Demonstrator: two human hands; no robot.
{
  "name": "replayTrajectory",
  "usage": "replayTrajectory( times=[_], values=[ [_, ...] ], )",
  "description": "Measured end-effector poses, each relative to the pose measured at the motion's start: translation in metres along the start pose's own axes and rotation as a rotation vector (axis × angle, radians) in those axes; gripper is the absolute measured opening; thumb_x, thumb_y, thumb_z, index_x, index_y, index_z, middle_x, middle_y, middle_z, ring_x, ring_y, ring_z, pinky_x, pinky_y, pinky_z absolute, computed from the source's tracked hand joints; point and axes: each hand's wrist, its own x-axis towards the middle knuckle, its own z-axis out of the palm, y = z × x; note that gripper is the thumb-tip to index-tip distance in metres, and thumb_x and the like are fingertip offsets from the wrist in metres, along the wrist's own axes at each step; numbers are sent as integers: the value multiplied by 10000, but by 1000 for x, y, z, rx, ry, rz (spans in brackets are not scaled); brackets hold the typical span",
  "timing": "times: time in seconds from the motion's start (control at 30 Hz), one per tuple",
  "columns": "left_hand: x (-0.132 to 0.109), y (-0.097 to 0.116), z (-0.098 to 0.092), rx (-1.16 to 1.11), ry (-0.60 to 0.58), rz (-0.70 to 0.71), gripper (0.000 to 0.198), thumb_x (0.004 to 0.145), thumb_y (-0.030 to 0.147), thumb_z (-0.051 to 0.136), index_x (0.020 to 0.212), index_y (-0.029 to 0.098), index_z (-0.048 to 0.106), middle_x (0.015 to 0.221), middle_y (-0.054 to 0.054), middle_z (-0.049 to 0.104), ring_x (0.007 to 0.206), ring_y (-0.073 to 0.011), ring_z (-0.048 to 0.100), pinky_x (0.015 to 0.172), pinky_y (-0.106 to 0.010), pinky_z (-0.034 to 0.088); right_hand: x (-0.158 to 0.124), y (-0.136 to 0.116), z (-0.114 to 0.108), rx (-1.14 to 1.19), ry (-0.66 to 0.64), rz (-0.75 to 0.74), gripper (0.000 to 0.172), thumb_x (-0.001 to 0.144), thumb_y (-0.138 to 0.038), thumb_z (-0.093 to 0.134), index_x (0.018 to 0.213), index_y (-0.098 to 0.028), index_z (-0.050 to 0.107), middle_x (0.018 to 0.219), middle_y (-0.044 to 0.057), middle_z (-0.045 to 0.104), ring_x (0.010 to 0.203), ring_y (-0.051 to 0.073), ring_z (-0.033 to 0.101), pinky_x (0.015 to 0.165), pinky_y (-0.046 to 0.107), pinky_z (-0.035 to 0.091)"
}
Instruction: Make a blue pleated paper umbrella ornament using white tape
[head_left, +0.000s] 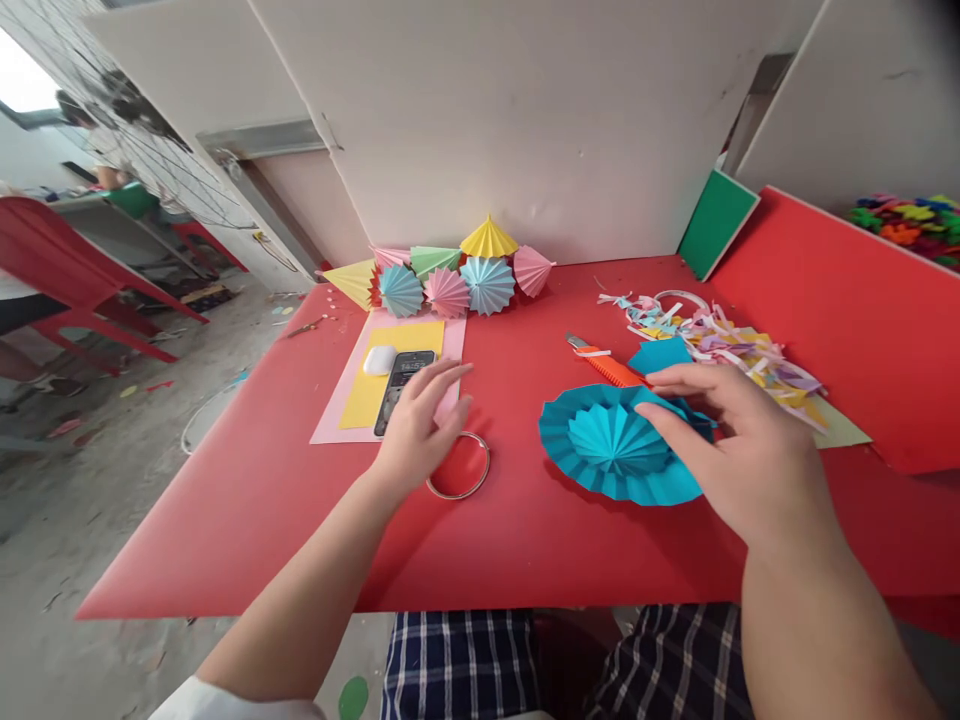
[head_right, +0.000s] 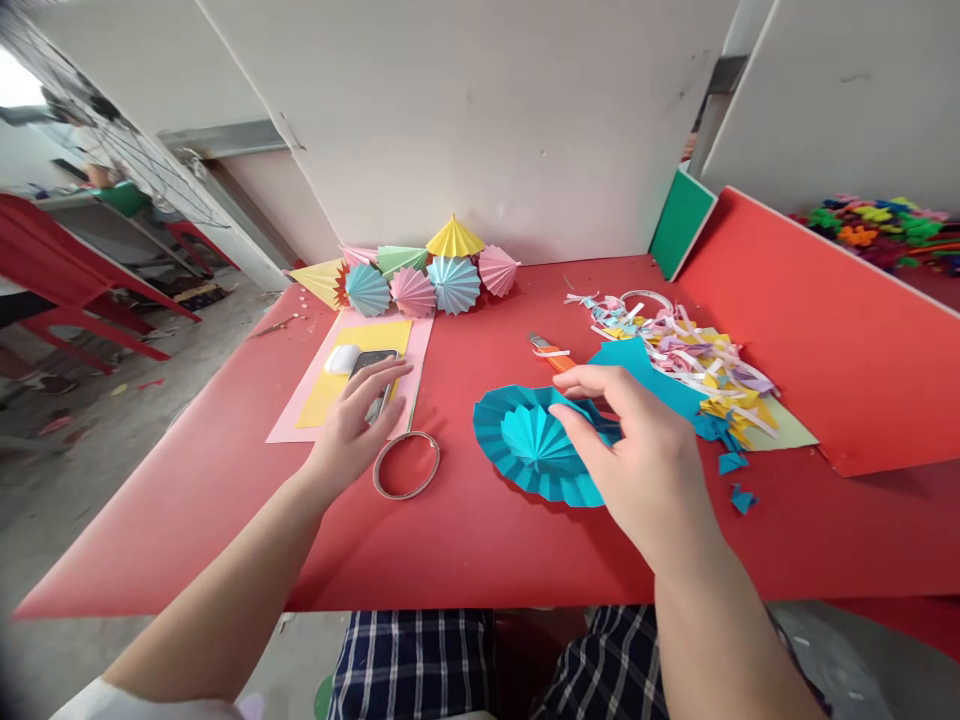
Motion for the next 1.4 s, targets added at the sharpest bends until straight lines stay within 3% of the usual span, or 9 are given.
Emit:
replayTrajectory(
  times=[0.13, 0.27, 0.47, 0.73, 0.9, 1.03, 1.4],
  values=[
    [6, 68, -4, -217, -113, 159, 452, 856, 354, 530, 1290, 250, 456, 1279, -58, 550, 1186, -209, 508, 1005, -346, 429, 0, -1, 3, 10, -46, -83, 160, 796, -227, 605, 949, -272, 590, 893, -15, 681, 834, 168, 666, 682, 270, 537],
    [12, 93, 12, -410, -230, 180, 419, 837, 323, 578, 1243, 249, 502, 1181, -41, 623, 1081, -186, 585, 913, -295, 491, -3, -2, 8, 53, -115, -136, 165, 824, -220, 570, 978, -280, 569, 916, -15, 679, 845, 159, 661, 727, 278, 534],
    [12, 89, 30, -591, -243, -17, 206, 858, 301, 546, 1023, 239, 654, 911, 3, 710, 804, -135, 658, 722, -224, 528, -6, -4, 13, 78, -163, -152, 175, 854, -233, 537, 1022, -279, 547, 973, 5, 669, 896, 173, 643, 764, 310, 526],
    [5, 77, 36, -695, -50, -167, 158, 821, 302, 591, 895, 179, 657, 832, -23, 691, 756, -138, 638, 651, -212, 520, 1, 3, 7, 156, -133, -183, 174, 827, -230, 598, 998, -228, 567, 998, 30, 619, 915, 149, 599, 775, 269, 510],
    [-3, 73, 41, -615, 52, -74, 86, 837, 218, 557, 874, 180, 624, 775, -2, 669, 668, -91, 602, 588, -171, 493, 2, 4, 4, 160, -139, -264, 166, 853, -147, 546, 999, -219, 574, 974, 25, 638, 953, 137, 597, 836, 261, 483],
    [-6, 73, 41, -518, 123, 51, 145, 835, 153, 540, 942, 198, 627, 845, -6, 696, 699, -89, 631, 591, -163, 499, 0, 3, 5, 200, -152, -282, 200, 856, -128, 534, 1023, -236, 565, 988, 15, 639, 951, 134, 604, 855, 270, 483],
    [-11, 71, 40, -472, 166, 212, 247, 762, 37, 552, 947, 193, 599, 952, -29, 717, 830, -126, 676, 718, -209, 544, -1, 1, 1, 162, -156, -383, 156, 824, -109, 589, 957, -188, 606, 907, 23, 664, 884, 99, 614, 819, 221, 485]
  ],
)
